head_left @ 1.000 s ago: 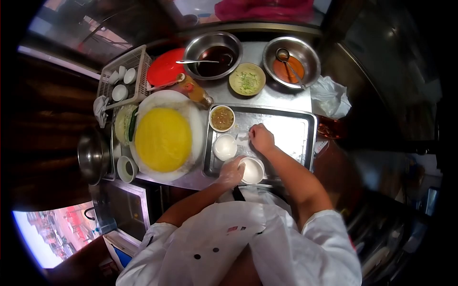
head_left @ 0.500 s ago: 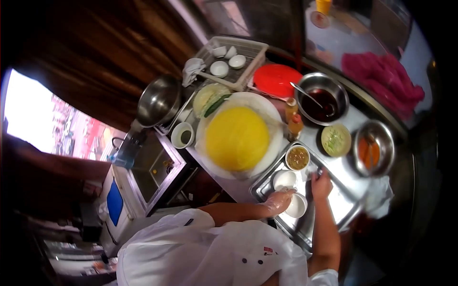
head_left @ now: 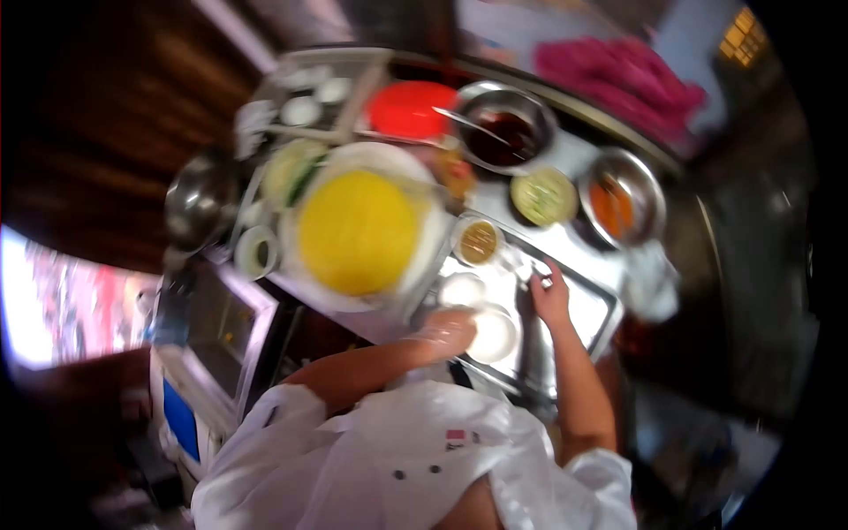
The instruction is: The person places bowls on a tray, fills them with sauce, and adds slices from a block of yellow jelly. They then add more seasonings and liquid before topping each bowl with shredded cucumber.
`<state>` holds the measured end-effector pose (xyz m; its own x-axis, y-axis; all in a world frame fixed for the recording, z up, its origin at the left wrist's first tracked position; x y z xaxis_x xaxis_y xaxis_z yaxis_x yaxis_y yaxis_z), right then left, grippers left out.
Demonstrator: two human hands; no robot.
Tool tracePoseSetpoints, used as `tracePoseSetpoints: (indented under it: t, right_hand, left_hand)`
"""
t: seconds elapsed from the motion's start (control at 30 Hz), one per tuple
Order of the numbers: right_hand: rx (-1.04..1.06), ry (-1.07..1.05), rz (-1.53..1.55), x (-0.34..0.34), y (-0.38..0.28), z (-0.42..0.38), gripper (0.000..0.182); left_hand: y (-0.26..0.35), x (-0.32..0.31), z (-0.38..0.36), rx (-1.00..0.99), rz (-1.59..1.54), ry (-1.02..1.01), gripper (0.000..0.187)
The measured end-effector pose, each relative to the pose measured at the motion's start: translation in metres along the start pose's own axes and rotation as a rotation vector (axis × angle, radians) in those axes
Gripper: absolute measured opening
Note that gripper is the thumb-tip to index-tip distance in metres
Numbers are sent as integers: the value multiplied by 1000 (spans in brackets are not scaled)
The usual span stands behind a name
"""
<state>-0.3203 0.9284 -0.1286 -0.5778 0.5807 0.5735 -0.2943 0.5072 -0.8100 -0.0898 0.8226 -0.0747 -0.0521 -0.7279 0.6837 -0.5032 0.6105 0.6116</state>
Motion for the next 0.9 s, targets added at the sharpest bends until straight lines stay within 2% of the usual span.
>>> tracePoseSetpoints:
  t: [0.13,0.23,0.27,0.3,0.33,0.47,0.6,0.67,0.7,0.77,0.8,0.83,0.87,0.9]
  right_hand:
    - [-250,276,234,85,-7,-70,45]
    - [-231,540,317,120,30,-130,39]
    - [-244,602,260,128,34,-151,35]
    - [-241,614,260,129,34,-170,35]
    - [-269,613,366,126,39,-191,33]
    - [-370,589,622,97,27,-260,30]
    - [-413,503,594,45,26,-298,31]
    - [-442,419,598,13,26,-301,31]
    - [-438,418,600,6,20,-299,31]
    - [-386,261,592,-11,1,-279,30]
    - [-337,227,502,-15,-10,-267,30]
    - [-335,236,491,-19,-19,-256,30]
    - [-366,194,472,-23,-30,-244,35]
    - [-394,150,448,-28,-38,-233,39]
  left_hand:
    - [68,-5,4,19,-37,-192,42]
    - [84,-62,43,-35,50,-252,46]
    - [90,-72,56,-50,55,-255,46]
    - [91,-76,69,17,80,-244,47]
    - [89,-77,74,88,104,-231,48]
    - [78,-65,68,47,103,-119,46]
    - [51,-12,7,-13,55,-34,38]
    - [16,12,-17,-143,128,112,31]
    - [3,27,-29,-291,172,369,33]
    - [8,52,-37,-442,361,381,43]
    - [0,59,-33,-447,354,386,43]
    - [-5,54,-26,-532,442,314,40]
    - [-12,46,-19,-616,522,243,36]
    - [-24,44,-6,-624,504,254,36]
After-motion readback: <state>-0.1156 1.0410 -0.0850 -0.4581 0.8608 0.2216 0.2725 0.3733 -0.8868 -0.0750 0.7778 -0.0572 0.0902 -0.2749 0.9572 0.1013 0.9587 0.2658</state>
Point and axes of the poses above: each hand's wrist, its own z-axis towards the middle knuckle, its own x-axis out of the back of the hand, y = z × x, the point moved 8 cm from there along z, towards the middle knuckle
